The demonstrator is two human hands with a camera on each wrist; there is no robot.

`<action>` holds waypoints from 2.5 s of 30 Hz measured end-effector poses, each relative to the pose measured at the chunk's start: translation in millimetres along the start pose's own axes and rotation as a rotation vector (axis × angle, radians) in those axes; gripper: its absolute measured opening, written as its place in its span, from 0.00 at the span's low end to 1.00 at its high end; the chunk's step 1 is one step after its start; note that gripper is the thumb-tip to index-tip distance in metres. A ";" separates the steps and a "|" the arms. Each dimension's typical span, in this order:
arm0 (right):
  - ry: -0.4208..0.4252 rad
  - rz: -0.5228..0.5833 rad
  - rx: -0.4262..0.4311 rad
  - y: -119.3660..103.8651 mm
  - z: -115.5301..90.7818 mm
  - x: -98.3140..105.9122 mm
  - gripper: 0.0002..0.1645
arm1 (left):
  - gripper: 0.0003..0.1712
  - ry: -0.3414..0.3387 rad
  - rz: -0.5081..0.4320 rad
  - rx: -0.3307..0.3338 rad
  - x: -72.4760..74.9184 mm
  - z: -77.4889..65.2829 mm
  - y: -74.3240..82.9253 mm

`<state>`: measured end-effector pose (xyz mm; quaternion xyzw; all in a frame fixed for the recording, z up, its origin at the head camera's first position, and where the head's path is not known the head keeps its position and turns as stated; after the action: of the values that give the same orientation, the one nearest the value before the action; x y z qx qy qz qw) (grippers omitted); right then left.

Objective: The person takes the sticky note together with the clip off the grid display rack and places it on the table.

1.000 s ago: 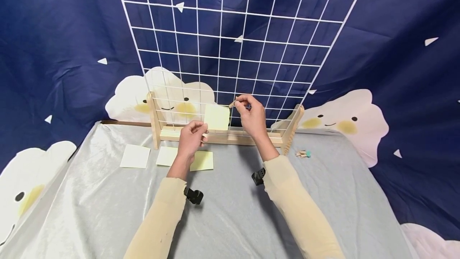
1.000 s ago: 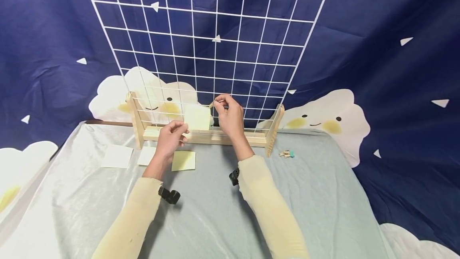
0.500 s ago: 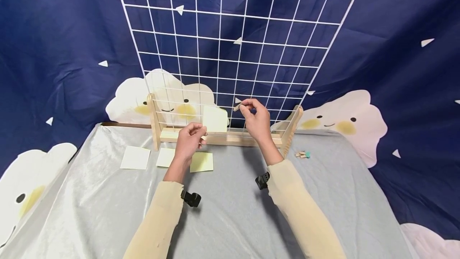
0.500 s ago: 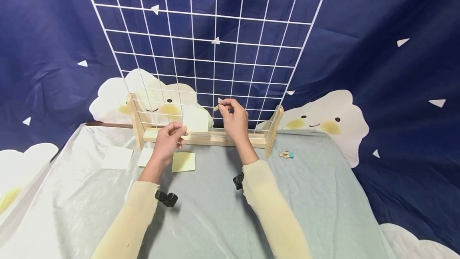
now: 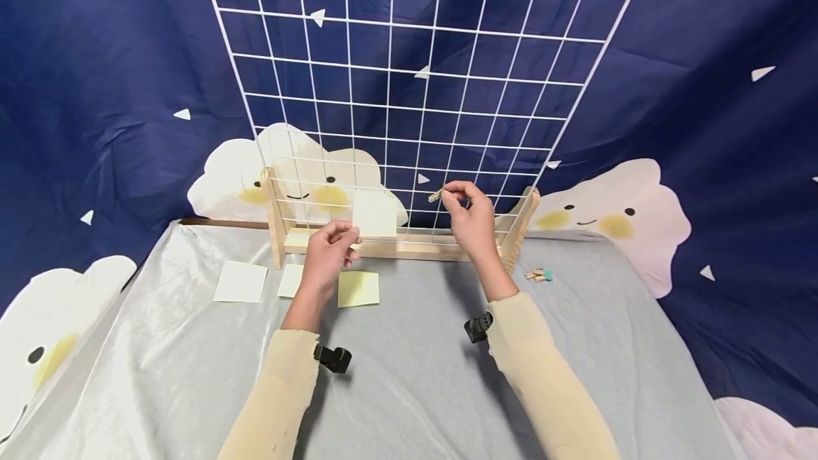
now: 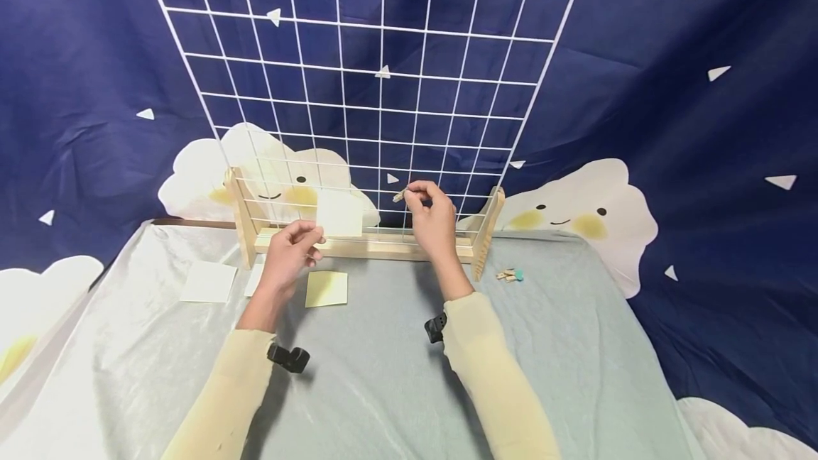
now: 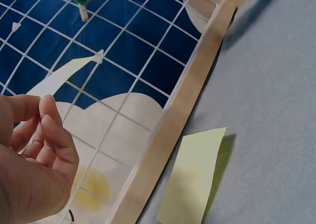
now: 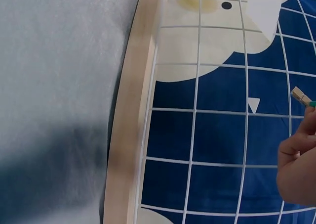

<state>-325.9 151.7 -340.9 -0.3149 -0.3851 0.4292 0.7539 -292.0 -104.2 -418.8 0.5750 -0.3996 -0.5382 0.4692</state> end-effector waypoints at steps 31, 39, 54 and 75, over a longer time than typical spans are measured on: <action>-0.035 0.133 -0.134 21.6 -12.0 42.0 0.13 | 0.11 0.009 -0.010 0.011 16.3 -7.6 -0.7; -0.030 0.099 -0.162 -2.9 -21.0 55.0 0.13 | 0.10 0.006 -0.017 0.013 19.3 -9.2 0.1; -0.006 0.122 -0.176 8.1 -23.4 67.5 0.13 | 0.09 0.018 -0.024 0.007 24.7 -12.6 2.0; 0.051 0.116 -0.223 31.1 -28.0 89.0 0.14 | 0.09 0.034 -0.054 0.026 42.0 -18.2 2.2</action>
<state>-284.9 240.3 -352.5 -0.4292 -0.3924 0.4185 0.6976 -269.5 -143.2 -427.2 0.6006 -0.3829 -0.5357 0.4535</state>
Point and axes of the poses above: each hand's wrist, its own z-axis towards the middle knuckle, its own x-axis out of the back of the hand, y = z × x, the point moved 6 cm from there along z, towards the middle knuckle, and after that the axes turned 6 degrees about -z, right-handed, at the moved point
